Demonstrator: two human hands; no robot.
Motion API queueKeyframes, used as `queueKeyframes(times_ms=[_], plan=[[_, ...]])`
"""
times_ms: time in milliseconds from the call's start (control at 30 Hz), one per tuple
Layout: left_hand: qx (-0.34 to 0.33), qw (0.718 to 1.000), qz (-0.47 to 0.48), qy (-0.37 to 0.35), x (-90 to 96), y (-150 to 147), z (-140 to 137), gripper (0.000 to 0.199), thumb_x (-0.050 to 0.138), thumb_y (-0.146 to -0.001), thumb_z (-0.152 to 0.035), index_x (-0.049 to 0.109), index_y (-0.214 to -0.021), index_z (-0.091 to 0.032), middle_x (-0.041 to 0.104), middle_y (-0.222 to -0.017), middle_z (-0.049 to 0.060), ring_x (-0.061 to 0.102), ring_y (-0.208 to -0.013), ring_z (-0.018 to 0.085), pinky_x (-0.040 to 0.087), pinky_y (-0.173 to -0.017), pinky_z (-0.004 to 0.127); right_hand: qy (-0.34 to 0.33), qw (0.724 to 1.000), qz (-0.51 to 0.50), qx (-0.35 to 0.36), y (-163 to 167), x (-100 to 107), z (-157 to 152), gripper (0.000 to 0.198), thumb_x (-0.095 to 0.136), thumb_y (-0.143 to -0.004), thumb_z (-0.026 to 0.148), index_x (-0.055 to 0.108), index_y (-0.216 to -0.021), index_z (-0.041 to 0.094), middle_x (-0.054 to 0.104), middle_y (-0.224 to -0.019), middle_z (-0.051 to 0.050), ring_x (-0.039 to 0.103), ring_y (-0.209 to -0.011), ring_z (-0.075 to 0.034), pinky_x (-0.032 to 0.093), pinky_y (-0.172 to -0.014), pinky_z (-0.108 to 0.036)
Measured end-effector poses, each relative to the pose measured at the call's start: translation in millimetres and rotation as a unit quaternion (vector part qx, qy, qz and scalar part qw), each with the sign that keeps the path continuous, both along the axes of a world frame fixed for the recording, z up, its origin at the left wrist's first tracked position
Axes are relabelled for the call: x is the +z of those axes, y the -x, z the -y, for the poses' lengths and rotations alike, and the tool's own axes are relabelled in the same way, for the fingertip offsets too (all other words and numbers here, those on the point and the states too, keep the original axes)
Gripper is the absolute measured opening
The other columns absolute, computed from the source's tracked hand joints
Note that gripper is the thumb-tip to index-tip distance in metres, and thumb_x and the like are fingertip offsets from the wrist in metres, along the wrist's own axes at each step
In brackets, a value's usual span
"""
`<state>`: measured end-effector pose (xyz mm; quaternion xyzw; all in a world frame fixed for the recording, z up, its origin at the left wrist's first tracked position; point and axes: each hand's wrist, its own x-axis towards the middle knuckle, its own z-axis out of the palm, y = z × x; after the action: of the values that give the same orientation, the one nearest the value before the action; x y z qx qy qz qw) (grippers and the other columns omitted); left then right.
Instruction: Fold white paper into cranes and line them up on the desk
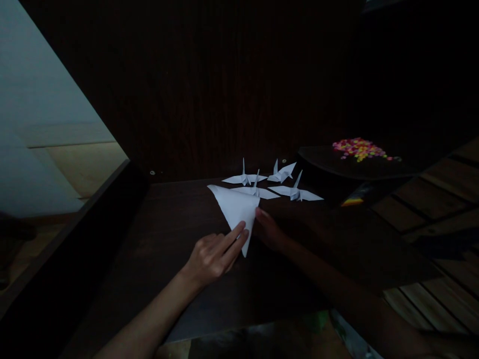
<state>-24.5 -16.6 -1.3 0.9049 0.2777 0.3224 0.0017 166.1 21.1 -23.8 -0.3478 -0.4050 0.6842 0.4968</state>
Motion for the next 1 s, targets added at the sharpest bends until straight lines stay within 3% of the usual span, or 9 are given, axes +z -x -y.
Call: queueKeyframes(times_ms=[133,367,500,600,700,767,833,900,1000], plan=[[-0.010,0.997,-0.077,-0.008,-5.4,-4.8,-1.6,0.035,0.047,-0.091,-0.016,0.063,-0.123,-0.019,0.065,-0.122,0.014,0.070,-0.071,0.018,0.056,-0.062,0.028,0.017,0.997,0.071,-0.029,1.5,-2.3,0.7,0.039,0.079,-0.063,0.046,0.066,-0.084,0.016,0.067,-0.072,-0.001,0.058,-0.062,-0.014,0.045,-0.057,-0.025],[-0.024,0.996,-0.038,0.074,-6.4,1.4,-3.3,0.037,0.054,-0.082,-0.021,0.067,-0.117,-0.019,0.068,-0.118,0.012,0.071,-0.082,0.024,0.056,-0.072,0.036,-0.019,0.989,0.146,-0.011,-0.2,-1.2,-1.7,0.031,0.077,-0.063,0.041,0.070,-0.076,0.014,0.068,-0.068,0.000,0.058,-0.061,-0.015,0.044,-0.059,-0.026],[0.070,0.989,0.047,0.121,-4.9,-0.2,-5.5,0.020,0.056,-0.082,-0.024,0.074,-0.089,-0.018,0.074,-0.088,0.010,0.069,-0.074,0.021,0.052,-0.071,0.030,-0.025,0.986,0.165,-0.015,2.4,-0.5,-0.6,0.027,0.077,-0.062,0.040,0.070,-0.069,0.015,0.068,-0.064,-0.001,0.059,-0.059,-0.015,0.044,-0.056,-0.025],[0.177,0.965,0.077,0.177,0.7,-2.8,-10.2,0.028,0.055,-0.086,-0.033,0.068,-0.067,-0.018,0.067,-0.064,0.005,0.063,-0.058,0.017,0.047,-0.061,0.026,-0.018,0.987,0.154,-0.046,3.1,-3.4,-1.5,0.031,0.075,-0.064,0.046,0.067,-0.065,0.016,0.067,-0.061,-0.002,0.058,-0.054,-0.015,0.043,-0.051,-0.025],[0.172,0.915,0.114,0.346,4.1,-5.1,-17.7,0.038,0.056,-0.086,-0.045,0.064,-0.061,-0.018,0.063,-0.057,0.002,0.059,-0.051,0.015,0.045,-0.053,0.024,-0.012,0.989,0.118,-0.083,2.1,-7.3,-3.9,0.037,0.074,-0.065,0.051,0.065,-0.067,0.016,0.066,-0.061,-0.002,0.058,-0.053,-0.015,0.045,-0.049,-0.025],[0.102,0.845,0.177,0.495,2.4,-6.9,-22.3,0.040,0.056,-0.085,-0.051,0.065,-0.067,-0.016,0.066,-0.062,0.003,0.060,-0.051,0.014,0.047,-0.050,0.023,-0.015,0.991,0.094,-0.093,1.3,-8.8,-5.3,0.039,0.074,-0.065,0.054,0.065,-0.070,0.016,0.066,-0.062,-0.002,0.058,-0.052,-0.014,0.046,-0.047,-0.025],[0.047,0.763,0.240,0.598,-1.2,-8.8,-25.2,0.040,0.063,-0.080,-0.053,0.066,-0.074,-0.013,0.068,-0.066,0.005,0.064,-0.055,0.016,0.052,-0.053,0.025,-0.017,0.992,0.077,-0.099,1.0,-8.8,-5.7,0.041,0.074,-0.064,0.054,0.065,-0.073,0.016,0.067,-0.063,-0.002,0.058,-0.052,-0.014,0.046,-0.046,-0.024],[0.027,0.714,0.276,0.643,-4.5,-10.8,-26.0,0.039,0.071,-0.074,-0.050,0.067,-0.077,-0.012,0.068,-0.066,0.006,0.067,-0.058,0.017,0.055,-0.057,0.028,-0.014,0.992,0.070,-0.104,1.6,-7.8,-5.3,0.041,0.075,-0.063,0.054,0.064,-0.074,0.016,0.067,-0.064,-0.002,0.058,-0.051,-0.014,0.046,-0.045,-0.024],[0.018,0.692,0.291,0.661,-6.6,-13.0,-24.9,0.034,0.077,-0.071,-0.044,0.068,-0.075,-0.011,0.069,-0.066,0.007,0.068,-0.060,0.017,0.057,-0.059,0.028,-0.010,0.992,0.070,-0.109,3.1,-6.2,-4.5,0.041,0.076,-0.062,0.053,0.064,-0.073,0.016,0.066,-0.064,-0.002,0.058,-0.051,-0.014,0.047,-0.045,-0.025]])
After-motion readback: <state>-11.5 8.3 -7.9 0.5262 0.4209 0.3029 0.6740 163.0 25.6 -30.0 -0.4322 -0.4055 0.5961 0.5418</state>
